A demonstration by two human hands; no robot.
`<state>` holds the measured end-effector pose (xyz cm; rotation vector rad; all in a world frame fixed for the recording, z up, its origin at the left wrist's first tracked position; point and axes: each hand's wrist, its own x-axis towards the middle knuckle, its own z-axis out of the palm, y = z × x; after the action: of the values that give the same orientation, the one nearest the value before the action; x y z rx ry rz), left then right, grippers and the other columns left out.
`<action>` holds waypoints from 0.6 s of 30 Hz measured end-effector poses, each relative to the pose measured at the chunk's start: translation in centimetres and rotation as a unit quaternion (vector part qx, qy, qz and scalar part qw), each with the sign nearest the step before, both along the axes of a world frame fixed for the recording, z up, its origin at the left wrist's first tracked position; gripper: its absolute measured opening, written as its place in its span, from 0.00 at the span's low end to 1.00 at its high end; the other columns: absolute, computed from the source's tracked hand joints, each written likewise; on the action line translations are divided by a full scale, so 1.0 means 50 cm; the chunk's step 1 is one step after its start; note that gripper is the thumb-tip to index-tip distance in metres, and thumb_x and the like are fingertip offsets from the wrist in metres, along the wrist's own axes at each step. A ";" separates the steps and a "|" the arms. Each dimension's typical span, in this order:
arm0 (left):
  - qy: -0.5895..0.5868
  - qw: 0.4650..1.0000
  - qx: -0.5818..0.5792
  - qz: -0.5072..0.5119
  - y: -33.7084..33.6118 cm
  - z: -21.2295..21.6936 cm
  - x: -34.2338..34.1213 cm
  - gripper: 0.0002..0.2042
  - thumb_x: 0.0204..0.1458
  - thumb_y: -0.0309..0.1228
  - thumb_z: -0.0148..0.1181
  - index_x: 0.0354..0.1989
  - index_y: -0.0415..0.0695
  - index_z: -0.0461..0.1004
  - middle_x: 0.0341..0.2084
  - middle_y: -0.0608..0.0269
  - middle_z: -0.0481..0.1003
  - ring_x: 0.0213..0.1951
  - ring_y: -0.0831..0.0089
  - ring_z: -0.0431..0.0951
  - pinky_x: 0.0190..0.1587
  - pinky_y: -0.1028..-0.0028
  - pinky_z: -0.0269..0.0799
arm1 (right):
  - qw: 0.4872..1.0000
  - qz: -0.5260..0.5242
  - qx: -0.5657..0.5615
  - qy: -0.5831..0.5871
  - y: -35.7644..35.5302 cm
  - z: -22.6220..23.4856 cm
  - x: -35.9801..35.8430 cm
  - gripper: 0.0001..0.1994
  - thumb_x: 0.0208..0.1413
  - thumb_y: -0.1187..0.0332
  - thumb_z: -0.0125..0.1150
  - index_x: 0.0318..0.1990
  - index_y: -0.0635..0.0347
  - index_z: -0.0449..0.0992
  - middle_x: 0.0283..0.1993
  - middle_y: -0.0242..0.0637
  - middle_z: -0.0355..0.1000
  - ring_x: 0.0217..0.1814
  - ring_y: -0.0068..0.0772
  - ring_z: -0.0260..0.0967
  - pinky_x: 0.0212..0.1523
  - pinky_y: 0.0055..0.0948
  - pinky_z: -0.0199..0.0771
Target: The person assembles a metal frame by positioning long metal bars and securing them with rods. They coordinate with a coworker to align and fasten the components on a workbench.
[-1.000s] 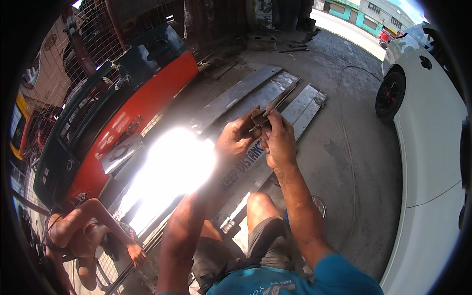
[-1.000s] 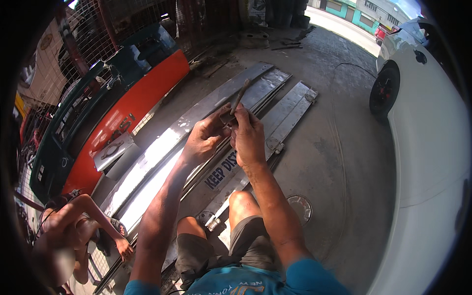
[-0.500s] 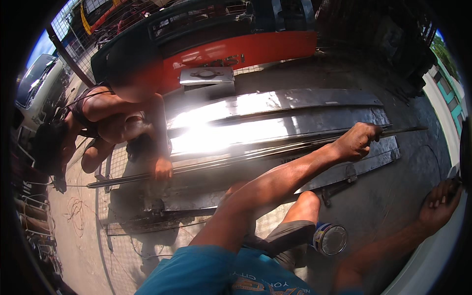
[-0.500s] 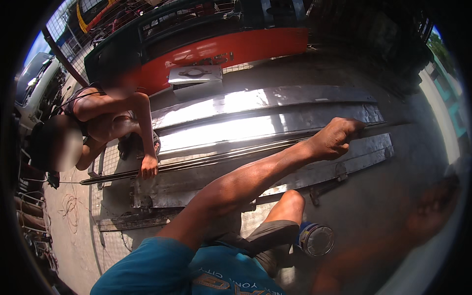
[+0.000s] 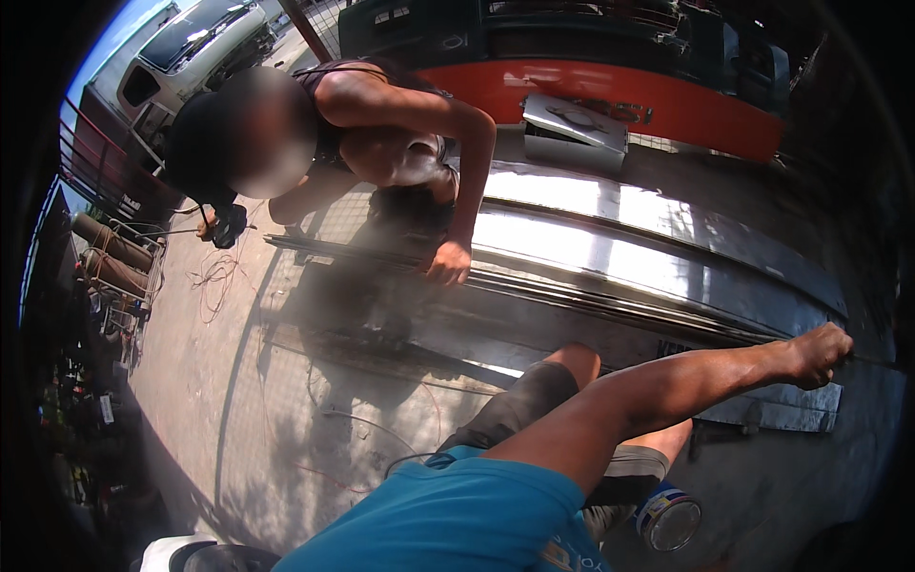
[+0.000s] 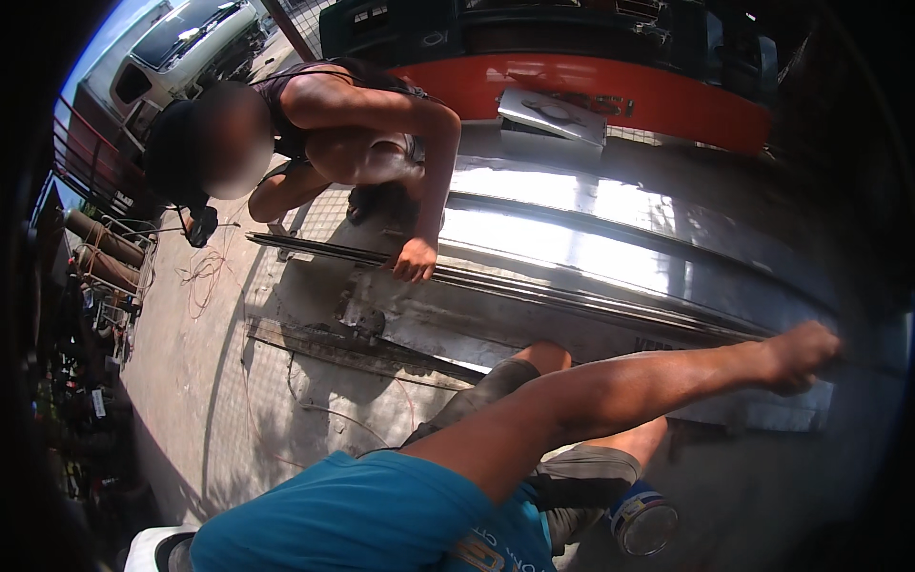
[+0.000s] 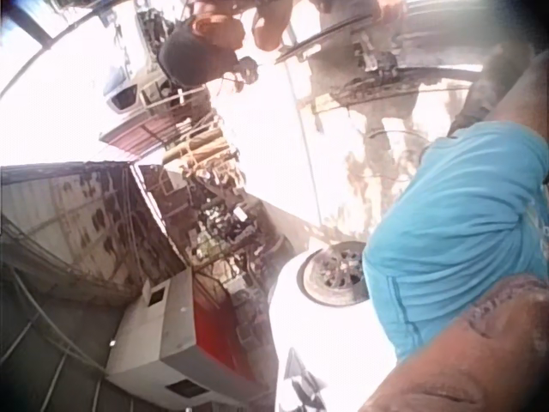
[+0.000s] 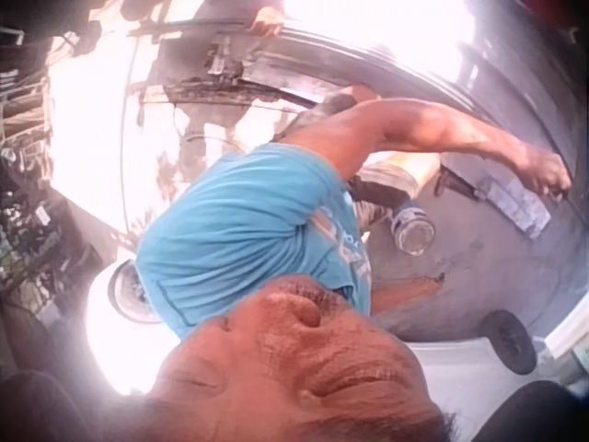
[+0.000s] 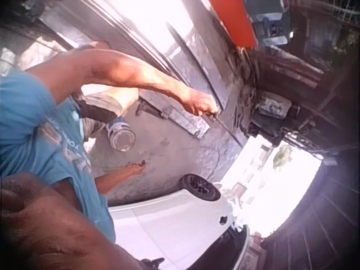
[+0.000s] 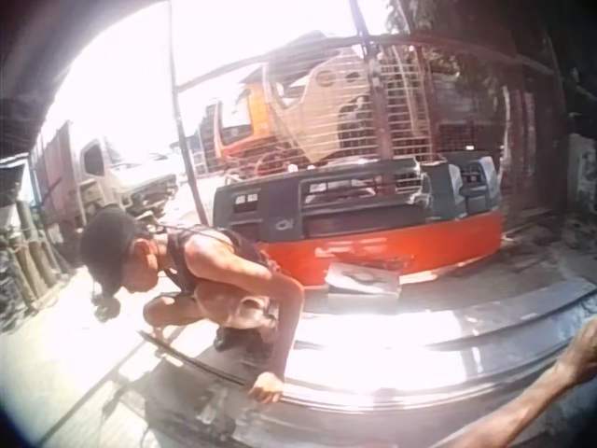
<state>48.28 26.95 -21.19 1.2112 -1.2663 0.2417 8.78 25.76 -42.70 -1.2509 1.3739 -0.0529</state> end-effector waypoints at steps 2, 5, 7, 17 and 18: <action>-0.001 1.000 0.023 -0.006 0.004 0.010 0.002 0.15 0.34 0.16 0.61 0.34 0.40 0.75 0.32 0.47 0.77 0.41 0.45 0.77 0.45 0.55 0.74 | 0.999 0.013 0.028 0.035 0.037 -0.049 -0.021 0.20 0.70 0.51 0.53 0.47 0.61 0.77 0.21 0.29 0.63 0.20 0.19 0.60 0.21 0.25 0.61; 0.000 0.998 0.061 -0.001 0.021 0.018 0.000 0.12 0.35 0.17 0.62 0.32 0.40 0.75 0.32 0.46 0.77 0.42 0.46 0.77 0.45 0.55 0.74 | 0.994 0.031 0.059 0.086 0.078 -0.101 -0.061 0.19 0.69 0.52 0.53 0.47 0.61 0.78 0.21 0.30 0.65 0.22 0.20 0.63 0.22 0.26 0.63; 0.016 0.999 0.030 0.001 0.033 0.028 -0.007 0.09 0.31 0.15 0.59 0.26 0.36 0.75 0.29 0.42 0.77 0.40 0.43 0.79 0.39 0.56 0.75 | 0.990 0.042 0.076 0.115 0.103 -0.127 -0.088 0.19 0.69 0.52 0.53 0.46 0.61 0.78 0.21 0.30 0.66 0.23 0.21 0.64 0.23 0.27 0.64; 0.018 0.994 0.106 -0.011 0.083 0.065 -0.020 0.08 0.41 0.15 0.61 0.32 0.34 0.77 0.33 0.40 0.78 0.43 0.43 0.80 0.44 0.56 0.78 | 0.962 0.038 0.161 0.216 0.224 -0.233 -0.299 0.18 0.68 0.54 0.54 0.44 0.61 0.81 0.23 0.33 0.72 0.28 0.25 0.71 0.26 0.30 0.69; 0.027 0.996 0.077 -0.026 0.130 0.089 -0.017 0.07 0.42 0.16 0.60 0.31 0.33 0.76 0.32 0.38 0.78 0.42 0.41 0.80 0.43 0.55 0.77 | 0.961 0.035 0.164 0.222 0.239 -0.236 -0.338 0.18 0.68 0.54 0.54 0.44 0.61 0.81 0.24 0.34 0.73 0.28 0.25 0.72 0.27 0.30 0.70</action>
<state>47.44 33.47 -16.75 1.3067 -1.2850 0.0735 -8.12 37.73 -54.52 -1.0632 1.6372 0.5145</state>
